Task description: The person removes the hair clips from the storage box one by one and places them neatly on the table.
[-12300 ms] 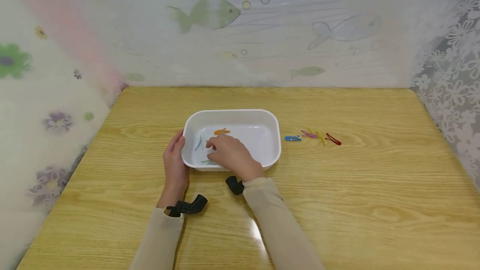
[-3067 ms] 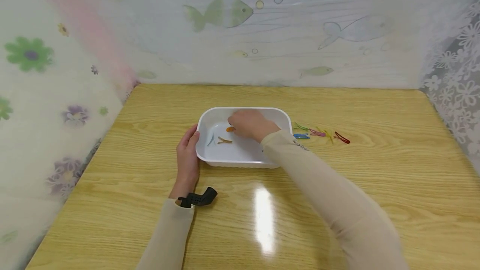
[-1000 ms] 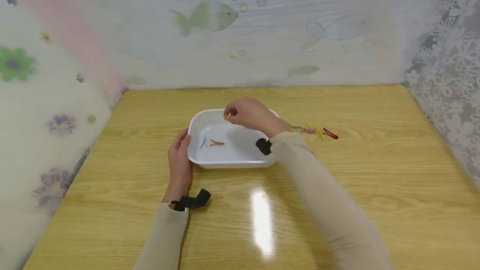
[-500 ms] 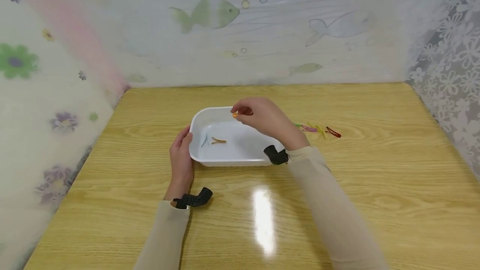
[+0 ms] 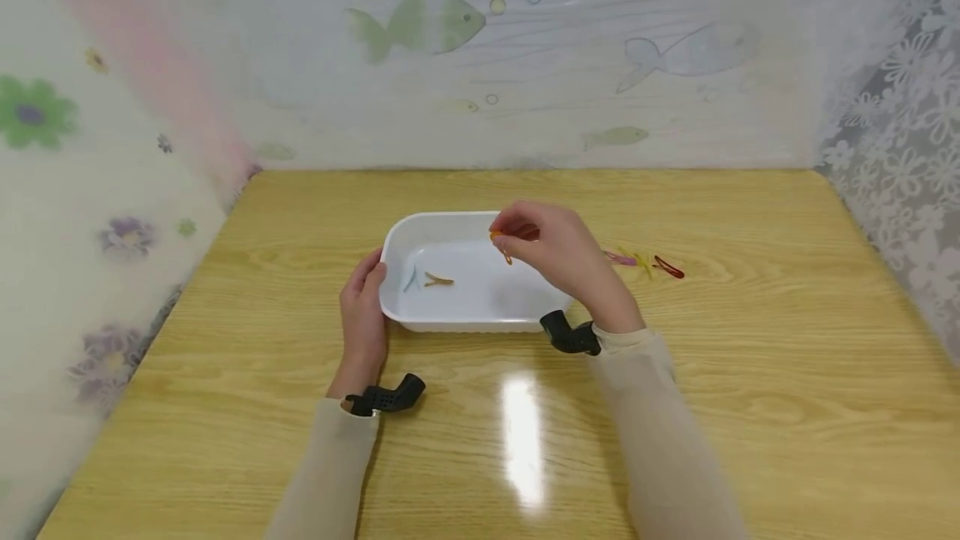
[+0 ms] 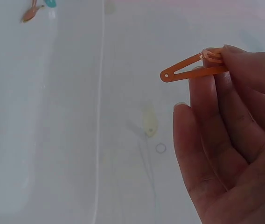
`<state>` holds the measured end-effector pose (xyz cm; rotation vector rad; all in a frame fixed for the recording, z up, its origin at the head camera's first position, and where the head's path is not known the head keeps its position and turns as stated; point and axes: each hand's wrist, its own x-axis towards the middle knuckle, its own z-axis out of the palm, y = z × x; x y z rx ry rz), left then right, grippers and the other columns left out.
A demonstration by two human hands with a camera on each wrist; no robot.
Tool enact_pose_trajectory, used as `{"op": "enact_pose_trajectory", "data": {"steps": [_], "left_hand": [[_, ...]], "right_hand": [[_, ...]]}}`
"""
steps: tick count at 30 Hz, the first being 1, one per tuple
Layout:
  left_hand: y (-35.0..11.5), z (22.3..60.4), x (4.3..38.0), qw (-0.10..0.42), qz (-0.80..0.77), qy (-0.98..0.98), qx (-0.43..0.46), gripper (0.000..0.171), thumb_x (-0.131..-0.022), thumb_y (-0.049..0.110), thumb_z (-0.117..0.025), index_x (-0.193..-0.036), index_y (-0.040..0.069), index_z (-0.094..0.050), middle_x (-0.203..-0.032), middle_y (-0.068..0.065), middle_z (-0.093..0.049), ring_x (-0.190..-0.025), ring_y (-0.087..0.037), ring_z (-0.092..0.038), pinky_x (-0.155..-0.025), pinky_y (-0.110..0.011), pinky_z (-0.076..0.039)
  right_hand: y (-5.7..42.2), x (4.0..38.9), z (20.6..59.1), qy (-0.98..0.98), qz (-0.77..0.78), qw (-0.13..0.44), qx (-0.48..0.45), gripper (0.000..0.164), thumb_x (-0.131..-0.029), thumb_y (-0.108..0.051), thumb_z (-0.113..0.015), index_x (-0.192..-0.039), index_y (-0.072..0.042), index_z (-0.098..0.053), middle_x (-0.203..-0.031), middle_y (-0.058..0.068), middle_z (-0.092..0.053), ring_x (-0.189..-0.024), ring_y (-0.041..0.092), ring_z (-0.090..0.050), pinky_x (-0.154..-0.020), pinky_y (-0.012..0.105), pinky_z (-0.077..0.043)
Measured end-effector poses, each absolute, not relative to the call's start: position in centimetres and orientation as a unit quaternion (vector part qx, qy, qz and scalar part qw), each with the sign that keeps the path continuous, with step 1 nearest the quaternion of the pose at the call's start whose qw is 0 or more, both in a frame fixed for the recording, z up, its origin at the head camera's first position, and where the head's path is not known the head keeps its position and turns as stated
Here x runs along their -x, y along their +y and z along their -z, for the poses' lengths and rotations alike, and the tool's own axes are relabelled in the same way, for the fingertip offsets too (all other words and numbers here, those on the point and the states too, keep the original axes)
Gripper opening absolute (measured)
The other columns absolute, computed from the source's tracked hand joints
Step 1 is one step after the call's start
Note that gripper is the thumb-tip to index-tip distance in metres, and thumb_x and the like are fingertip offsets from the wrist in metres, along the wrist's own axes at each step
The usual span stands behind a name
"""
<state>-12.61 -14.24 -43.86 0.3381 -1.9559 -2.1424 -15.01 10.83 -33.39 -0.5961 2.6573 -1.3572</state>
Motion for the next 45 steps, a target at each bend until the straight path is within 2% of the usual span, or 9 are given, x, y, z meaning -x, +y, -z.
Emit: {"op": "enact_pose_trajectory", "data": {"steps": [6,14,20,28,35,39,45], "left_hand": [[-14.4,44.6,13.1,0.109,0.723,-0.674,-0.107,0.032,-0.092,0.028,-0.046,-0.121,0.015,-0.055,-0.120,0.002,-0.054,-0.109,-0.012,-0.050,-0.091,-0.030,-0.041],[-14.8,44.6,12.9,0.114,0.710,-0.686,-0.108,0.034,-0.092,0.030,-0.046,-0.122,0.016,-0.054,-0.122,0.003,-0.053,-0.111,-0.011,-0.048,-0.092,-0.029,-0.040],[-15.3,44.7,12.5,0.118,0.713,-0.679,-0.127,0.033,-0.092,0.029,-0.047,-0.121,0.017,-0.055,-0.121,0.005,-0.053,-0.110,-0.009,-0.048,-0.092,-0.028,-0.040],[-15.2,44.8,12.6,0.119,0.728,-0.664,-0.123,0.032,-0.092,0.028,-0.047,-0.121,0.015,-0.055,-0.121,0.003,-0.053,-0.110,-0.010,-0.049,-0.091,-0.029,-0.041],[-14.8,44.7,12.9,0.118,0.728,-0.665,-0.119,0.032,-0.092,0.028,-0.047,-0.120,0.015,-0.055,-0.120,0.003,-0.054,-0.109,-0.010,-0.050,-0.091,-0.029,-0.041],[-14.7,44.9,12.9,0.114,0.731,-0.663,-0.113,0.032,-0.092,0.028,-0.047,-0.120,0.016,-0.055,-0.120,0.003,-0.054,-0.110,-0.011,-0.049,-0.091,-0.030,-0.041],[-14.4,44.9,13.0,0.111,0.728,-0.667,-0.115,0.032,-0.092,0.028,-0.047,-0.120,0.016,-0.055,-0.119,0.004,-0.054,-0.109,-0.009,-0.049,-0.091,-0.028,-0.041]], "right_hand": [[11.5,14.9,33.8,0.876,0.446,0.021,0.184,0.017,-0.083,-0.037,-0.061,-0.098,-0.027,-0.063,-0.093,-0.011,-0.062,-0.082,0.007,-0.058,-0.078,0.030,-0.044],[12.9,15.3,34.0,0.881,0.453,0.028,0.132,0.023,-0.081,-0.040,-0.062,-0.100,-0.028,-0.064,-0.097,-0.010,-0.062,-0.078,0.011,-0.061,-0.075,0.032,-0.043],[13.7,15.9,34.3,0.883,0.453,0.047,0.112,0.027,-0.080,-0.045,-0.061,-0.102,-0.029,-0.063,-0.097,-0.010,-0.062,-0.083,0.015,-0.060,-0.076,0.032,-0.044],[15.5,16.4,34.8,0.879,0.464,0.061,0.090,0.034,-0.080,-0.044,-0.062,-0.102,-0.018,-0.062,-0.091,-0.001,-0.064,-0.084,0.016,-0.062,-0.076,0.034,-0.045],[17.7,16.5,35.2,0.886,0.454,0.079,0.053,0.033,-0.081,-0.045,-0.060,-0.101,-0.018,-0.060,-0.092,0.005,-0.064,-0.087,0.018,-0.058,-0.070,0.038,-0.049],[18.7,16.5,35.7,0.881,0.462,0.096,0.042,0.033,-0.081,-0.042,-0.061,-0.100,-0.015,-0.059,-0.096,0.009,-0.063,-0.086,0.019,-0.058,-0.074,0.036,-0.050],[20.4,16.6,36.7,0.887,0.450,0.099,0.035,0.036,-0.081,-0.043,-0.060,-0.100,-0.012,-0.059,-0.097,0.012,-0.062,-0.088,0.027,-0.058,-0.076,0.038,-0.050]]}}
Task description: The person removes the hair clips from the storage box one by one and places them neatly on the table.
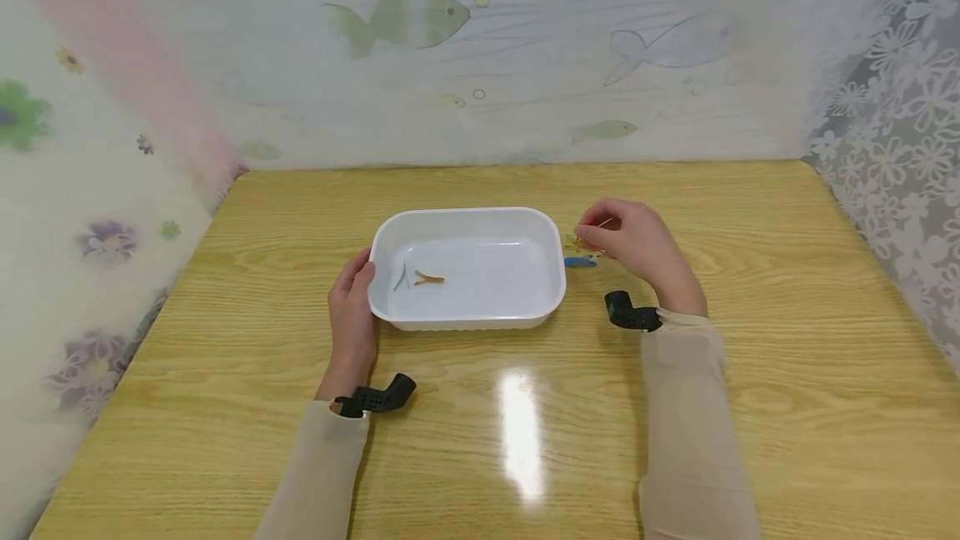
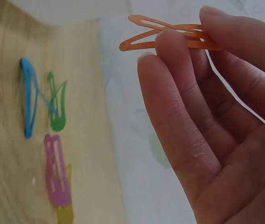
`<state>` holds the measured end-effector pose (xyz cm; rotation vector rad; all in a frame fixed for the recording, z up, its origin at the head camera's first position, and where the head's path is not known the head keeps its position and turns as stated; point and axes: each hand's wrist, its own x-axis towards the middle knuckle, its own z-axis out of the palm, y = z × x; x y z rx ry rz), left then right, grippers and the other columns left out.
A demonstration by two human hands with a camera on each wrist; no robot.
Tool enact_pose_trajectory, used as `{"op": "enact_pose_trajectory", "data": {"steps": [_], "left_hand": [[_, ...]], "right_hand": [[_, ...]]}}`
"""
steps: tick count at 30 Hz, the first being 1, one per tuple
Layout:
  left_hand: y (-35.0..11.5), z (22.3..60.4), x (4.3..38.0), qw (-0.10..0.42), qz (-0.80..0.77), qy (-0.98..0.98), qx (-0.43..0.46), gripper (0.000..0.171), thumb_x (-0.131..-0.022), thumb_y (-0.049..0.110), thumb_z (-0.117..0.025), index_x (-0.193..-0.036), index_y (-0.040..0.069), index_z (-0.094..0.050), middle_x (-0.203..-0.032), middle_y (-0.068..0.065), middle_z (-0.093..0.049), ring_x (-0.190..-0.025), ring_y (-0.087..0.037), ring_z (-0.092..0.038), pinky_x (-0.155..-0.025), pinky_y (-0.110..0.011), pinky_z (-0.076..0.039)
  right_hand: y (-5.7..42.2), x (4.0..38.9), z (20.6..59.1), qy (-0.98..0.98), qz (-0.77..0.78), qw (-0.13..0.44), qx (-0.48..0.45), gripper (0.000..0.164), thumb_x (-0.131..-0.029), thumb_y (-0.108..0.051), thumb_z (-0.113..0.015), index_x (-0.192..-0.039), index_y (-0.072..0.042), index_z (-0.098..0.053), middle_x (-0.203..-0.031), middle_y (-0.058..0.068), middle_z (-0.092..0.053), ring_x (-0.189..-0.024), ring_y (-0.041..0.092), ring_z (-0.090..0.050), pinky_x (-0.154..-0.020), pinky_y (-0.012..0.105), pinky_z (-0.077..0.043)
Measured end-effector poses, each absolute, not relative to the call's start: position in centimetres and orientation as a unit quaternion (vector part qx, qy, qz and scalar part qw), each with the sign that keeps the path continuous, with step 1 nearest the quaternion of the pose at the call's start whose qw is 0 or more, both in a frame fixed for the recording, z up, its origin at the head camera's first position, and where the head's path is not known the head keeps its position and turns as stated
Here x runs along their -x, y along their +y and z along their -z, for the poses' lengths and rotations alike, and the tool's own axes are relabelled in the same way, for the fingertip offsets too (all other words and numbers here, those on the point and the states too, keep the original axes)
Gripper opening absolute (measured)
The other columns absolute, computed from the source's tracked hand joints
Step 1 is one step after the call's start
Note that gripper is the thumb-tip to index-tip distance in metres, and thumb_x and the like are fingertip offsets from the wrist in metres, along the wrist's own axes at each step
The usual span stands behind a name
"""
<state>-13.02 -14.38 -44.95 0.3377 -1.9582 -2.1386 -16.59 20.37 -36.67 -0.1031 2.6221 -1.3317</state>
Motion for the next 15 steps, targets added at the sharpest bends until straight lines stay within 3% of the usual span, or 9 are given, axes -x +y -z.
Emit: {"op": "enact_pose_trajectory", "data": {"steps": [7,15], "left_hand": [[-14.2,44.7,13.1,0.105,0.732,-0.665,-0.110,0.032,-0.092,0.027,-0.047,-0.120,0.015,-0.055,-0.120,0.002,-0.054,-0.109,-0.011,-0.050,-0.091,-0.030,-0.041],[-14.4,44.8,12.9,0.107,0.732,-0.665,-0.104,0.032,-0.093,0.027,-0.046,-0.122,0.015,-0.054,-0.121,0.003,-0.053,-0.110,-0.011,-0.049,-0.092,-0.030,-0.040]], "right_hand": [[22.0,16.7,37.8,0.915,0.388,0.112,0.021,0.046,-0.080,-0.054,-0.054,-0.103,-0.015,-0.058,-0.098,0.005,-0.063,-0.090,0.020,-0.058,-0.075,0.036,-0.041],[22.8,16.7,38.5,0.915,0.380,0.133,0.034,0.038,-0.082,-0.045,-0.059,-0.101,-0.013,-0.062,-0.098,0.005,-0.062,-0.091,0.019,-0.050,-0.077,0.035,-0.038]]}}
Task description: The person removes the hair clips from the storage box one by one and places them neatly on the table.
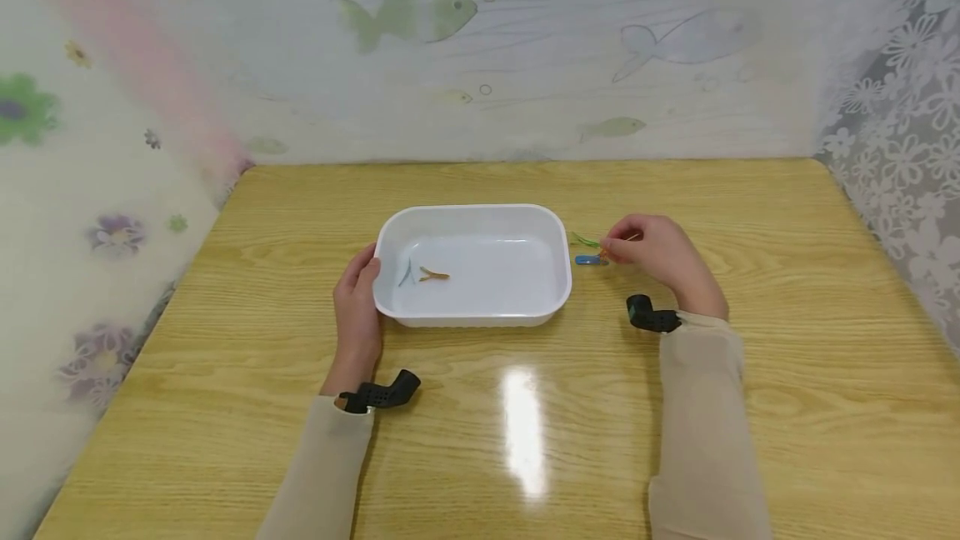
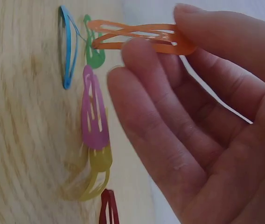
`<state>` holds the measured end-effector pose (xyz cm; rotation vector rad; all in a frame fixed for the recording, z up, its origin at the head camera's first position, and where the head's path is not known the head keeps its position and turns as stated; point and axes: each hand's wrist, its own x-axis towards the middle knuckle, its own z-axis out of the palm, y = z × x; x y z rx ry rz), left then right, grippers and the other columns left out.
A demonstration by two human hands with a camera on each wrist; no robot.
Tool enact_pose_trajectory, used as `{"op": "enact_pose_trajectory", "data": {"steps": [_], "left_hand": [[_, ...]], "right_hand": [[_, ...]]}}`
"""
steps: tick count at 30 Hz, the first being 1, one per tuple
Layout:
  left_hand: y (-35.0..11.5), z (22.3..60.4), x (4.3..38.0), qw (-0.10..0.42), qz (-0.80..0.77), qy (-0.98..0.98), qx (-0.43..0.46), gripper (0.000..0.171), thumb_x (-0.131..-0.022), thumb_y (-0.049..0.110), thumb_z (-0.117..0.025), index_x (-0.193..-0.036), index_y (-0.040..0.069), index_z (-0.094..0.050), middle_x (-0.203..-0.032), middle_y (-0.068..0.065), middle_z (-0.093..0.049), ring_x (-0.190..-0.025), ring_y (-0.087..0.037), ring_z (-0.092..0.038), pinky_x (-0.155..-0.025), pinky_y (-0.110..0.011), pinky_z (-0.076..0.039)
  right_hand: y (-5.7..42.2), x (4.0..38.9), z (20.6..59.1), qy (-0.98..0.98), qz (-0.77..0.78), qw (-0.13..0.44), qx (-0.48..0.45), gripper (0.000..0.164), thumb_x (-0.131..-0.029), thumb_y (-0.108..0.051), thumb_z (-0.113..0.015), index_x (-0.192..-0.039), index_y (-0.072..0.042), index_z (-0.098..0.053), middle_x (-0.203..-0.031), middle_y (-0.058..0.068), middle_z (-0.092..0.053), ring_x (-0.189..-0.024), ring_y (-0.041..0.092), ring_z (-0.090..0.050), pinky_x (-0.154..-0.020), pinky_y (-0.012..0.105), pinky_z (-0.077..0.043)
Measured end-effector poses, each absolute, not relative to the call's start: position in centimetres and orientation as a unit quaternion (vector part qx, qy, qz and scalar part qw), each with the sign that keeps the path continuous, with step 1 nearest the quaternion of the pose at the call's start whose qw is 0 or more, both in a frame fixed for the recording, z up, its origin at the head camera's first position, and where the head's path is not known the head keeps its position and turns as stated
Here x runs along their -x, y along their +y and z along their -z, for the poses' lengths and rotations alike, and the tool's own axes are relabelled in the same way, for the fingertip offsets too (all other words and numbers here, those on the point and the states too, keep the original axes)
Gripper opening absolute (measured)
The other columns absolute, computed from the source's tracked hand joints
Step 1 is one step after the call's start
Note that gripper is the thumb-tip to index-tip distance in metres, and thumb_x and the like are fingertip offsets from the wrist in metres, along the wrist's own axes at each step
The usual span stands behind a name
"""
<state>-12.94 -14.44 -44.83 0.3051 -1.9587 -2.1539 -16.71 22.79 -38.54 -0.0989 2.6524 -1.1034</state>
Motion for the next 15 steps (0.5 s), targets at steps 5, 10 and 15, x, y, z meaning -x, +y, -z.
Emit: {"op": "enact_pose_trajectory", "data": {"steps": [5,10,15], "left_hand": [[-14.3,45.0,13.0,0.111,0.736,-0.660,-0.100,0.032,-0.092,0.027,-0.048,-0.121,0.014,-0.055,-0.121,0.001,-0.054,-0.110,-0.011,-0.049,-0.092,-0.030,-0.040],[-14.3,45.1,12.9,0.112,0.729,-0.668,-0.101,0.033,-0.092,0.028,-0.047,-0.121,0.015,-0.054,-0.121,0.003,-0.054,-0.110,-0.010,-0.049,-0.092,-0.029,-0.040],[-14.3,45.1,13.0,0.118,0.726,-0.670,-0.103,0.031,-0.092,0.027,-0.048,-0.120,0.016,-0.056,-0.119,0.003,-0.055,-0.108,-0.011,-0.050,-0.090,-0.029,-0.041]], "right_hand": [[23.3,16.5,38.8,0.912,0.382,0.145,0.020,0.041,-0.079,-0.049,-0.060,-0.100,-0.013,-0.062,-0.097,0.005,-0.063,-0.090,0.019,-0.053,-0.078,0.034,-0.039],[23.9,16.4,38.9,0.907,0.394,0.147,0.000,0.045,-0.077,-0.051,-0.061,-0.101,-0.012,-0.062,-0.097,0.006,-0.064,-0.089,0.021,-0.054,-0.078,0.036,-0.040],[24.6,16.2,39.1,0.911,0.384,0.150,0.010,0.042,-0.083,-0.046,-0.057,-0.103,-0.009,-0.060,-0.101,0.008,-0.060,-0.092,0.021,-0.051,-0.081,0.036,-0.037]]}}
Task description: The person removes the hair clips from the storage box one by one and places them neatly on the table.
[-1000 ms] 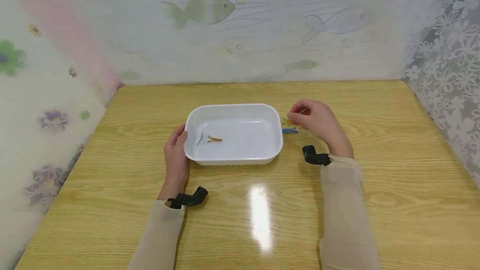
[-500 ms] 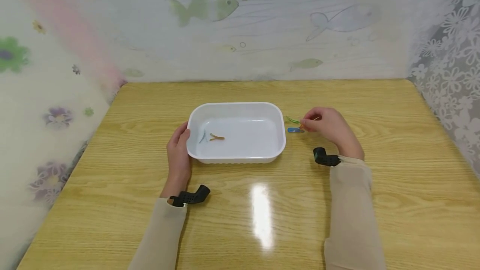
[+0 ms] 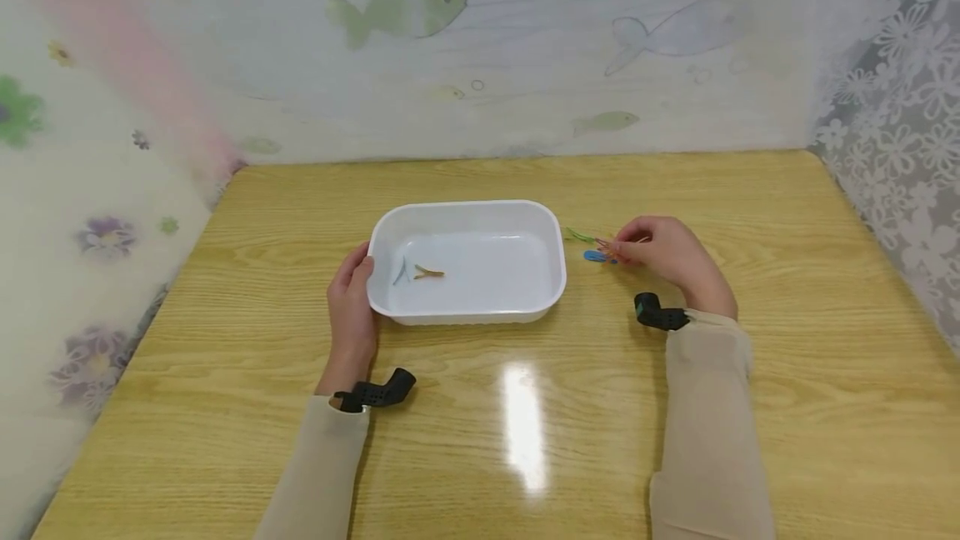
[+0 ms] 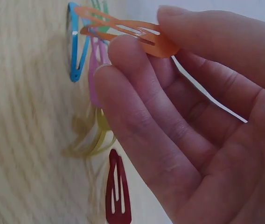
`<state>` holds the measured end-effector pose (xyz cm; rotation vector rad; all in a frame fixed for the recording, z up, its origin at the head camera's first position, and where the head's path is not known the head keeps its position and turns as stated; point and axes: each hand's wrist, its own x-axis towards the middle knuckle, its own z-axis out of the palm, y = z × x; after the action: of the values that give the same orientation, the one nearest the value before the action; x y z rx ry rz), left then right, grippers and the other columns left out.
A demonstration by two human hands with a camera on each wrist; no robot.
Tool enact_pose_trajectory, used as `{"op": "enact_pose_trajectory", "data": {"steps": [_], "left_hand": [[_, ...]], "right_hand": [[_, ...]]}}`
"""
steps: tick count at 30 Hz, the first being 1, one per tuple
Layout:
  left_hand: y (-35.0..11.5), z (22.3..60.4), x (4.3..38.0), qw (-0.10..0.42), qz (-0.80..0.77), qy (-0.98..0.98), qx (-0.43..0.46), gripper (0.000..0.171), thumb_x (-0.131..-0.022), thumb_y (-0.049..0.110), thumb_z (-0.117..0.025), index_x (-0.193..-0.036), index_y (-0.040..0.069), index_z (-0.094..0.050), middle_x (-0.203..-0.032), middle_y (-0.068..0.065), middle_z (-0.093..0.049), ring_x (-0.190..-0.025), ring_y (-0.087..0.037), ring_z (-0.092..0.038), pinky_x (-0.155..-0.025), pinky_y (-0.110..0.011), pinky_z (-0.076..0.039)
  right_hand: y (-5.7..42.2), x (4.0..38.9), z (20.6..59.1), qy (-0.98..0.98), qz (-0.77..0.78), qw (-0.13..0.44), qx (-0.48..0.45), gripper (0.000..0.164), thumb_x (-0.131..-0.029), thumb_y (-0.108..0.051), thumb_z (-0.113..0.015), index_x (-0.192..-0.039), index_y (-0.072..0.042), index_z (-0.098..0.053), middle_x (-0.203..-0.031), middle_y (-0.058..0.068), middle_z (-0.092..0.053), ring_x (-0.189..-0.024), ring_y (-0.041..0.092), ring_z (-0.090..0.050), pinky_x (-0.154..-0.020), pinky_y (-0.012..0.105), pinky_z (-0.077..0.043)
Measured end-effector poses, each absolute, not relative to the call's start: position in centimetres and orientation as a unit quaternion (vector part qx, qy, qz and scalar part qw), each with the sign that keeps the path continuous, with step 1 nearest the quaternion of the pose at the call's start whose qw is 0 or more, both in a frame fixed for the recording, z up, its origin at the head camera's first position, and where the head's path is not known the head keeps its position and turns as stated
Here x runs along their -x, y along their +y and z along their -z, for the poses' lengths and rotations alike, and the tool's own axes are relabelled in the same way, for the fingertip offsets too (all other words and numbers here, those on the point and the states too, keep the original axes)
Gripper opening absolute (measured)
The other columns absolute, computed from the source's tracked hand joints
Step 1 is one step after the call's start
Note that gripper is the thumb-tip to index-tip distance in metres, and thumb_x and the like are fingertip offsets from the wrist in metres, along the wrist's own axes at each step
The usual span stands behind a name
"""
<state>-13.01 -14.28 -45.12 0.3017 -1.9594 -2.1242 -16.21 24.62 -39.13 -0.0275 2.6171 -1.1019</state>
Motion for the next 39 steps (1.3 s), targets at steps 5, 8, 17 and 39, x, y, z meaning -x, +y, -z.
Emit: {"op": "enact_pose_trajectory", "data": {"steps": [5,8,17,39], "left_hand": [[-14.35,45.04,13.08,0.120,0.726,-0.669,-0.105,0.031,-0.092,0.027,-0.048,-0.119,0.014,-0.056,-0.118,0.002,-0.055,-0.108,-0.011,-0.050,-0.091,-0.029,-0.041],[-14.31,45.05,13.04,0.118,0.726,-0.669,-0.107,0.032,-0.092,0.027,-0.048,-0.120,0.014,-0.056,-0.119,0.001,-0.055,-0.108,-0.012,-0.050,-0.091,-0.030,-0.040],[-14.21,45.05,12.95,0.117,0.729,-0.667,-0.101,0.031,-0.092,0.028,-0.048,-0.119,0.016,-0.056,-0.118,0.003,-0.055,-0.108,-0.011,-0.050,-0.091,-0.030,-0.041],[-14.25,45.15,13.09,0.124,0.735,-0.660,-0.095,0.031,-0.092,0.027,-0.048,-0.119,0.014,-0.056,-0.118,0.002,-0.056,-0.108,-0.012,-0.050,-0.091,-0.030,-0.041]], "right_hand": [[24.92,16.13,39.22,0.912,0.379,0.156,0.008,0.040,-0.084,-0.041,-0.058,-0.105,-0.008,-0.059,-0.105,0.009,-0.057,-0.095,0.021,-0.046,-0.082,0.036,-0.034],[25.04,16.05,39.30,0.915,0.370,0.159,0.014,0.039,-0.084,-0.040,-0.059,-0.106,-0.008,-0.060,-0.106,0.009,-0.057,-0.097,0.020,-0.046,-0.083,0.035,-0.035],[25.60,16.04,39.64,0.920,0.349,0.176,0.025,0.038,-0.084,-0.033,-0.060,-0.112,-0.007,-0.059,-0.111,0.010,-0.057,-0.098,0.022,-0.046,-0.083,0.036,-0.036],[25.25,16.07,39.47,0.924,0.341,0.170,0.035,0.036,-0.084,-0.040,-0.059,-0.107,-0.013,-0.062,-0.109,0.007,-0.059,-0.093,0.020,-0.049,-0.081,0.035,-0.037]]}}
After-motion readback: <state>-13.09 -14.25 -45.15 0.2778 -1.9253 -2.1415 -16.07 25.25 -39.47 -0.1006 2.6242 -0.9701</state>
